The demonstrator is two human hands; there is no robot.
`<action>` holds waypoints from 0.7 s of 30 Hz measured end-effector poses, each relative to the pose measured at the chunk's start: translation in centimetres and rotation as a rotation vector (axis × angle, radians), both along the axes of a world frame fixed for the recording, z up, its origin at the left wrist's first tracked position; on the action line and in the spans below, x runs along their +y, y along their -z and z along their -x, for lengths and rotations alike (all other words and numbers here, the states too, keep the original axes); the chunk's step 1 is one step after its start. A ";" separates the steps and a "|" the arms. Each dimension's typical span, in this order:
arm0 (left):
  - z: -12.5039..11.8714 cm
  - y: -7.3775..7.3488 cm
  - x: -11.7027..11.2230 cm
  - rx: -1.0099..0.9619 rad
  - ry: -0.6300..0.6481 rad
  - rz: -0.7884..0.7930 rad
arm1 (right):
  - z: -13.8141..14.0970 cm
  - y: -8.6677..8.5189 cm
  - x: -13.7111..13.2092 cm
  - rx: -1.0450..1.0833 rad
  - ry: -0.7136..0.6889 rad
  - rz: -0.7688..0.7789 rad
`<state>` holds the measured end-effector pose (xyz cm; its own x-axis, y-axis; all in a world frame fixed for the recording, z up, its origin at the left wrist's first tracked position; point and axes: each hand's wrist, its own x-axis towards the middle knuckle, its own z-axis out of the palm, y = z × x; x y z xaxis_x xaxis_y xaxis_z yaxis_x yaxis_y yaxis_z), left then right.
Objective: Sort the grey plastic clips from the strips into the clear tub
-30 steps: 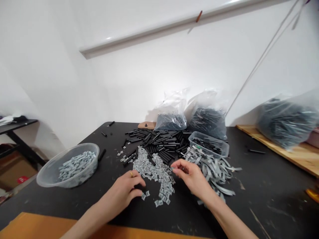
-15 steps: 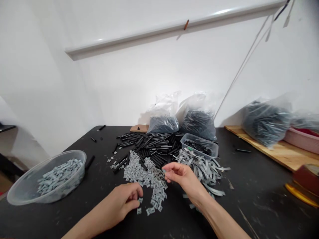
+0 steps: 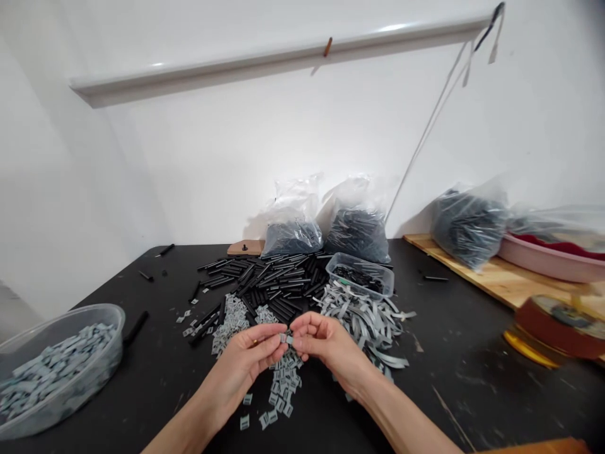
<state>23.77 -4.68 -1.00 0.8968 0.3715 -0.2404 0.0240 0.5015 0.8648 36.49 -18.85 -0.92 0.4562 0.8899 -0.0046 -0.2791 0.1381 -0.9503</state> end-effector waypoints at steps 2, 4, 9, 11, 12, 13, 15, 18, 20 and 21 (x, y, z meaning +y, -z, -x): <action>0.2 0.0 0.0 0.006 0.022 -0.018 | 0.0 0.2 0.1 0.010 -0.014 0.001; 0.3 0.0 0.0 0.014 0.040 -0.037 | 0.1 0.3 0.2 0.005 -0.021 0.003; 0.6 0.3 0.1 0.013 0.073 -0.084 | 0.3 0.3 0.3 -0.039 -0.030 0.019; 0.7 0.4 0.2 0.009 0.100 -0.102 | 0.4 0.1 0.3 -0.065 -0.029 0.038; 0.8 0.4 0.3 0.010 0.110 -0.110 | 0.4 0.0 0.3 -0.075 -0.025 0.050; 0.8 0.5 0.3 0.012 0.116 -0.117 | 0.4 -0.2 0.3 -0.080 -0.021 0.063; 0.9 0.5 0.5 0.021 0.113 -0.132 | 0.5 -0.5 0.2 -0.077 -0.020 0.081; 0.9 0.6 0.7 0.032 0.103 -0.136 | 0.4 -0.7 0.2 -0.058 -0.021 0.077; 1.0 0.7 0.7 0.032 0.108 -0.132 | 0.4 -0.7 0.3 -0.053 -0.019 0.068; 1.0 0.7 0.6 0.032 0.115 -0.130 | 0.4 -0.6 0.3 -0.055 -0.022 0.065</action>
<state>22.76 -4.08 -1.70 0.9279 0.2965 -0.2259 0.1034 0.3774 0.9202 36.09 -18.57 -0.32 0.4378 0.8983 -0.0382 -0.2281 0.0699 -0.9711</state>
